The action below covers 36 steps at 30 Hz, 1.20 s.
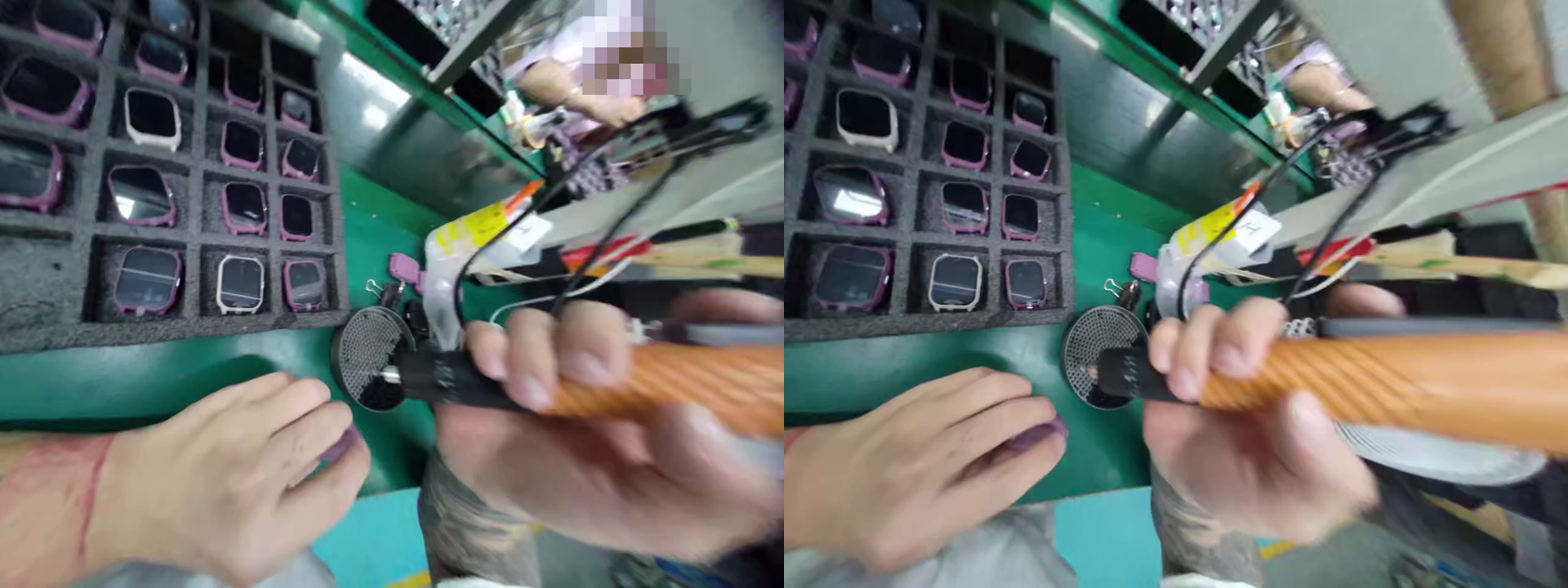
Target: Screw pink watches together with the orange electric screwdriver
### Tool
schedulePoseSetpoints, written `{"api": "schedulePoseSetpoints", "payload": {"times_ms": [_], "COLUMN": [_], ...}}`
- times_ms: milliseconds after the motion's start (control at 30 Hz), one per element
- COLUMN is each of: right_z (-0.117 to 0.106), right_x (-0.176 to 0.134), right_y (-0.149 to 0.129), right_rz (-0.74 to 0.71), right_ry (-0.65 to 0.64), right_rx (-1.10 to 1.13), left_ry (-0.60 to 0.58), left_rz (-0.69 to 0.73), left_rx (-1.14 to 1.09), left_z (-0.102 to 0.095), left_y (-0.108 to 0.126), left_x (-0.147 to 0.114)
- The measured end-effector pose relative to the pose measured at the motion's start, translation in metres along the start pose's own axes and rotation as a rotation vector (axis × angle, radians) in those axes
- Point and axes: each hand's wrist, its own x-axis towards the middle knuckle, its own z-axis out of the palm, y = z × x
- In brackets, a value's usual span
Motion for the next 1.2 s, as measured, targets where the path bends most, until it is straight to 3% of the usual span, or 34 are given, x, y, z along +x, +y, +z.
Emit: {"api": "schedulePoseSetpoints", "payload": {"times_ms": [200, 367, 733, 967, 1200], "right_z": [0.016, 0.008, -0.022, -0.021, -0.025], "right_x": [-0.01, -0.015, 0.0, 0.001, 0.003], "right_y": [0.048, 0.064, 0.076, 0.077, 0.078], "right_rz": [0.111, 0.108, -0.005, 0.004, 0.008], "right_ry": [-0.144, -0.273, -0.242, -0.238, -0.207], "right_rx": [0.062, -0.018, -0.342, -0.403, -0.432], "left_ry": [0.169, 0.225, 0.246, 0.173, 0.168], "left_rz": [0.17, 0.183, 0.275, 0.117, 0.062], "left_rx": [-0.058, 0.024, 0.057, -0.059, -0.108], "left_z": [0.003, 0.013, 0.007, 0.002, 0.002], "left_y": [-0.002, -0.008, -0.023, -0.025, -0.025], "left_x": [-0.011, -0.022, -0.01, -0.01, -0.003]}}
